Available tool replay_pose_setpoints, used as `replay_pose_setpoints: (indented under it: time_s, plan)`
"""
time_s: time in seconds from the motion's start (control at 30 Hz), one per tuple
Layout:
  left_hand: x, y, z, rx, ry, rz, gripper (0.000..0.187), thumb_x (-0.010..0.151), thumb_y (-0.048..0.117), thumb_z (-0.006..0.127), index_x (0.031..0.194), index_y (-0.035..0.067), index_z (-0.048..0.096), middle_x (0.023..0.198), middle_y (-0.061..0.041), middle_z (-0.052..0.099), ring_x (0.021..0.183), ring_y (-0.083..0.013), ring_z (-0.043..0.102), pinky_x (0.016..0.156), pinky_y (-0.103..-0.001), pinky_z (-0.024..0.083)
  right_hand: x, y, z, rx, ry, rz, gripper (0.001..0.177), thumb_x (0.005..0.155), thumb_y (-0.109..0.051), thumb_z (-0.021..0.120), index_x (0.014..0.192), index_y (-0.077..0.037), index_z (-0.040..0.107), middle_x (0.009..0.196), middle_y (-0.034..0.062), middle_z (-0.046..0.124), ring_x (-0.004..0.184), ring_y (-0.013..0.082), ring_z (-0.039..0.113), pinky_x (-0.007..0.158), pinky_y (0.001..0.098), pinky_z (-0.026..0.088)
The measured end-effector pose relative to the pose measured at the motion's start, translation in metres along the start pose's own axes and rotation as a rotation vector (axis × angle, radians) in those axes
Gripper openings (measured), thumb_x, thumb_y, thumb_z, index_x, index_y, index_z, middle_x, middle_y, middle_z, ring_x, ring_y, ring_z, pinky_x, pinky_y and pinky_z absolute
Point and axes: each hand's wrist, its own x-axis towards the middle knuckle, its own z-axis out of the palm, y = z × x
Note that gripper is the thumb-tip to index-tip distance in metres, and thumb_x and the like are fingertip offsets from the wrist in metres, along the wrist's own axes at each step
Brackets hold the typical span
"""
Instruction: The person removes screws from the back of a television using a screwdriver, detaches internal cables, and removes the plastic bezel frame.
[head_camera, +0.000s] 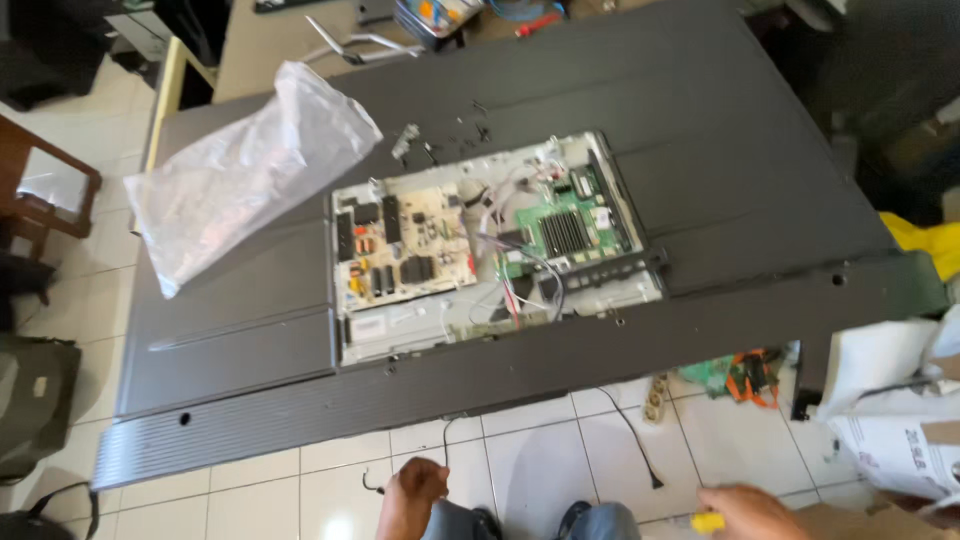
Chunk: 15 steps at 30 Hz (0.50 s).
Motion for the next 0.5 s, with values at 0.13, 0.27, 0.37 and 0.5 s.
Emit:
replay_pose_setpoints:
  time_s: [0.13, 0.27, 0.37, 0.5]
  plan:
    - [0.006, 0.054, 0.053, 0.394, -0.303, 0.222, 0.014, 0.085, 0.031, 0.068, 0.085, 0.018, 0.073, 0.076, 0.004, 0.075, 0.074, -0.0086, 0.068, 0.075, -0.024, 0.051, 0.002, -0.041, -0.029, 0.019, 0.077, 0.138, 0.032, 0.093, -0.028, 0.069, 0.124, -0.034, 0.069, 0.119, -0.0166, 0.065, 0.110, 0.0019, 0.066, 0.097, 0.0219, 0.051]
    - [0.022, 0.068, 0.092, 0.344, -0.392, 0.500, 0.011, 0.090, 0.024, 0.069, 0.084, 0.016, 0.073, 0.083, 0.006, 0.071, 0.077, -0.0080, 0.061, 0.075, -0.025, 0.048, 0.046, -0.054, -0.028, -0.016, 0.330, 0.025, 0.028, 0.077, -0.035, 0.071, 0.102, -0.047, 0.073, 0.088, -0.0204, 0.072, 0.071, 0.0003, 0.061, 0.066, 0.0209, 0.043]
    - [0.043, 0.068, 0.112, 0.288, -0.314, 0.601, 0.008, 0.092, 0.024, 0.074, 0.089, 0.018, 0.077, 0.085, 0.007, 0.074, 0.077, -0.0059, 0.063, 0.074, -0.024, 0.050, 0.039, -0.074, -0.035, 0.178, 0.382, 0.023, 0.040, 0.076, -0.034, 0.086, 0.110, -0.051, 0.074, 0.112, -0.0259, 0.074, 0.093, -0.0043, 0.071, 0.084, 0.0131, 0.051]
    - [0.077, 0.057, 0.140, 0.206, -0.268, 0.614, 0.009, 0.093, 0.023, 0.079, 0.087, 0.016, 0.079, 0.083, 0.008, 0.072, 0.074, -0.0037, 0.057, 0.070, -0.023, 0.048, 0.092, -0.024, 0.012, 0.367, 0.773, -0.330, 0.046, 0.066, -0.042, 0.100, 0.110, -0.045, 0.088, 0.115, -0.0258, 0.091, 0.103, -0.0035, 0.084, 0.089, 0.0190, 0.064]
